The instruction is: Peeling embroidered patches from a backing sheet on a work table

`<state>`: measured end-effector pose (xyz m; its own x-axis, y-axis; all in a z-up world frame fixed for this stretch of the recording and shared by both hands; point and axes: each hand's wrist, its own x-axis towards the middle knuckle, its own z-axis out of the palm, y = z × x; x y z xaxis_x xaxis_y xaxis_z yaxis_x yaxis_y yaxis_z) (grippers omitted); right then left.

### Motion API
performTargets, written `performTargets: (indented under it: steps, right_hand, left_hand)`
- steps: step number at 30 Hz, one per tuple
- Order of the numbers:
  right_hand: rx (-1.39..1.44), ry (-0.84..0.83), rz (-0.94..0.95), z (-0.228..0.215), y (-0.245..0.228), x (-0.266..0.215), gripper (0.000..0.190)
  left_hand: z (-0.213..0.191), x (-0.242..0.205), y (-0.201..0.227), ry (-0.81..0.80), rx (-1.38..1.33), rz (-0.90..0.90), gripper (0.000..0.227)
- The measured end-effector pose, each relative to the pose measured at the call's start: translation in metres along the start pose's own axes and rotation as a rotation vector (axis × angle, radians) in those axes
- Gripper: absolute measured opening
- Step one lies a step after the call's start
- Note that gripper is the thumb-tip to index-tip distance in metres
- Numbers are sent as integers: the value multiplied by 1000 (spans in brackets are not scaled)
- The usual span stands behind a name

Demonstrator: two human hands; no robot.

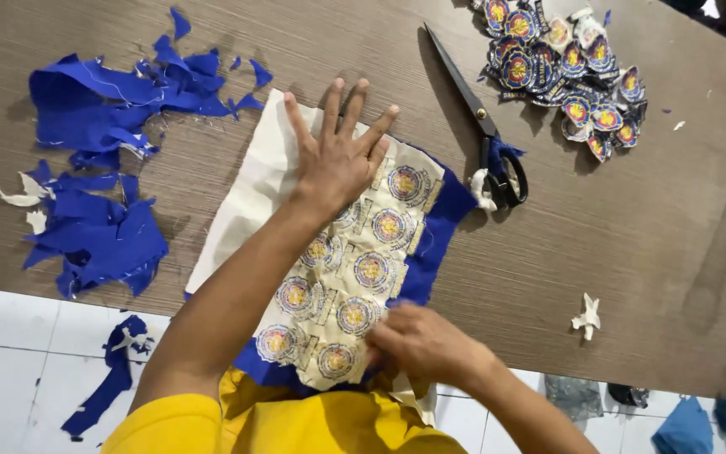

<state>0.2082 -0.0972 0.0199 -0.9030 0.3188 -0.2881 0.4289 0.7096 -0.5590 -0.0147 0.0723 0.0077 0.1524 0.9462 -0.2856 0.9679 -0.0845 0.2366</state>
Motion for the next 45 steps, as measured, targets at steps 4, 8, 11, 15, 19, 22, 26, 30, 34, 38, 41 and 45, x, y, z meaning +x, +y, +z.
performTargets:
  steps: [4, 8, 11, 15, 19, 22, 26, 30, 34, 38, 41, 45]
  right_hand:
    - [31, 372, -103, -18, -7, -6, 9]
    - [-91, 664, 185, -30, 12, 8, 29]
    - [-277, 788, 309, -19, 32, 26, 42]
    - [-515, 814, 446, -18, 44, 36, 49]
    - [-593, 869, 509, -11, 78, 45, 34]
    - [-449, 948, 413, -25, 84, 68, 31]
    - [-379, 1003, 403, -32, 96, 86, 31]
    - [-183, 1022, 432, -42, 88, 84, 25]
    - [-170, 1019, 452, -43, 88, 84, 23]
    - [-312, 1016, 453, -43, 89, 86, 11]
    - [-417, 984, 475, -42, 93, 89, 6]
    - [-488, 946, 537, -31, 102, 95, 11]
  left_hand:
    - [11, 0, 10, 62, -18, -28, 56]
    - [12, 2, 17, 293, 55, -22, 53]
    - [44, 19, 16, 591, -11, 225, 40]
    - [75, 11, -1, 783, -162, 350, 22]
    - [51, -32, -16, 577, -26, 292, 40]
    - [40, -41, -16, 353, -74, 266, 51]
    - [46, -38, -19, 497, -61, 310, 48]
    - [31, -43, -18, 295, -8, 288, 53]
    - [26, -47, -19, 249, 12, 284, 54]
    - [24, -46, -18, 236, 12, 277, 56]
    - [27, -44, -20, 240, 2, 282, 57]
    - [41, -35, -26, 502, -145, 374, 57]
